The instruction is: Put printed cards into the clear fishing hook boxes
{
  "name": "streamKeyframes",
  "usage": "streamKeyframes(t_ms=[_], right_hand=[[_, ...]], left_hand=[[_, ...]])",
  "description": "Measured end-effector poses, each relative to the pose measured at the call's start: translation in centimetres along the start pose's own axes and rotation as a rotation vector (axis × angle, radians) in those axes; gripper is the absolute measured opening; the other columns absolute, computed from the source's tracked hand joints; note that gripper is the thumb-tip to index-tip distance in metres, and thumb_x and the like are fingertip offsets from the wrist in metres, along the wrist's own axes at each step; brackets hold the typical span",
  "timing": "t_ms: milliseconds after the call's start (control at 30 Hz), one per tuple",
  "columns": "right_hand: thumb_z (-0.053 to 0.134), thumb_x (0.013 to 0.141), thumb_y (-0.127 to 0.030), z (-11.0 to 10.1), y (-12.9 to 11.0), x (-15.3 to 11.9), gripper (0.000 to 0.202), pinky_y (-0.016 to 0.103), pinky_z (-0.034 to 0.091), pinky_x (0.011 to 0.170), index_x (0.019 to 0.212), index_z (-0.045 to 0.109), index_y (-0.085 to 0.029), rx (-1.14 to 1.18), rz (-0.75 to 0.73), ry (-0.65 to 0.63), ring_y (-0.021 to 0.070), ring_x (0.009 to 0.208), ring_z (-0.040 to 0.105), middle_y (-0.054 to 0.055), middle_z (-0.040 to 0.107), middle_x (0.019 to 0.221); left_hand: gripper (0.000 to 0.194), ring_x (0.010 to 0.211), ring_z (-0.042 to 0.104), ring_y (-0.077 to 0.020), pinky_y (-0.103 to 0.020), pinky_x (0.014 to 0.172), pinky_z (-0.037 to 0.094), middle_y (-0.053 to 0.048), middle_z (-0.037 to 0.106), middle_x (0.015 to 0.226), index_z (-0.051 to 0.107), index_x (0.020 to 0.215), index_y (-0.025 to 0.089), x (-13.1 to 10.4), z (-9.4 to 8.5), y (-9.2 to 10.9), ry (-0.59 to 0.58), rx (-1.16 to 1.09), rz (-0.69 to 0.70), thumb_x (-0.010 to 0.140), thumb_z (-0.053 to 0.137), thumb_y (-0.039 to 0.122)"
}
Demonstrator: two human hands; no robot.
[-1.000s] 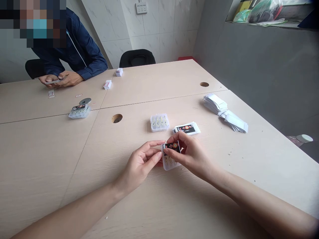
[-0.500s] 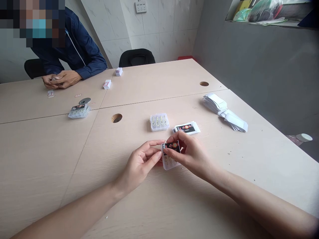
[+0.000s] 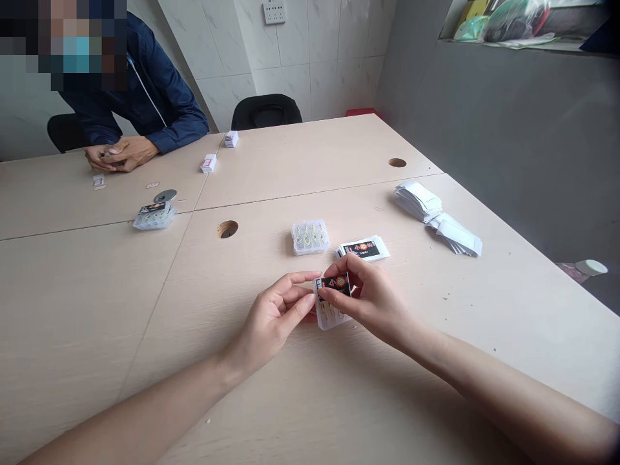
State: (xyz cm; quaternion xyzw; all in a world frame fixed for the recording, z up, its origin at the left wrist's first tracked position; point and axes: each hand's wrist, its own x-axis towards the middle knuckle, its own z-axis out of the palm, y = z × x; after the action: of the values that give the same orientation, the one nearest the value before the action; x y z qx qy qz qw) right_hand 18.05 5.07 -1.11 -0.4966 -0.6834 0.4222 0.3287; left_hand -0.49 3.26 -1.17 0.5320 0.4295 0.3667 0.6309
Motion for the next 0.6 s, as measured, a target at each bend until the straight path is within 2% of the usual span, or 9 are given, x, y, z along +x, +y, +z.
streamKeyframes(t_ms=[167,600], right_hand=[[0.060,0.085,-0.032,-0.06,0.02,-0.02,0.012,0.024,0.038,0.052,0.090,0.055,-0.022,0.004,0.001,0.006,0.0118,0.062,0.052,0.000,0.063,0.080],[0.059,0.086,-0.030,0.03,-0.05,-0.13,0.010,0.025,0.039,0.052,0.092,0.055,-0.023,0.018,0.005,0.003,0.0121,0.064,0.053,0.000,0.064,0.084]], left_hand=[[0.029,0.082,0.065,-0.0161,-0.026,0.078,0.050,-0.002,0.072,0.084,0.056,0.121,0.023,0.06,0.02,0.04,-0.004,0.003,0.002,0.092,0.055,0.028],[0.031,0.085,0.066,-0.0177,-0.028,0.080,0.050,-0.003,0.073,0.088,0.055,0.122,0.023,0.01,0.00,0.06,0.002,0.009,-0.002,0.092,0.055,0.029]])
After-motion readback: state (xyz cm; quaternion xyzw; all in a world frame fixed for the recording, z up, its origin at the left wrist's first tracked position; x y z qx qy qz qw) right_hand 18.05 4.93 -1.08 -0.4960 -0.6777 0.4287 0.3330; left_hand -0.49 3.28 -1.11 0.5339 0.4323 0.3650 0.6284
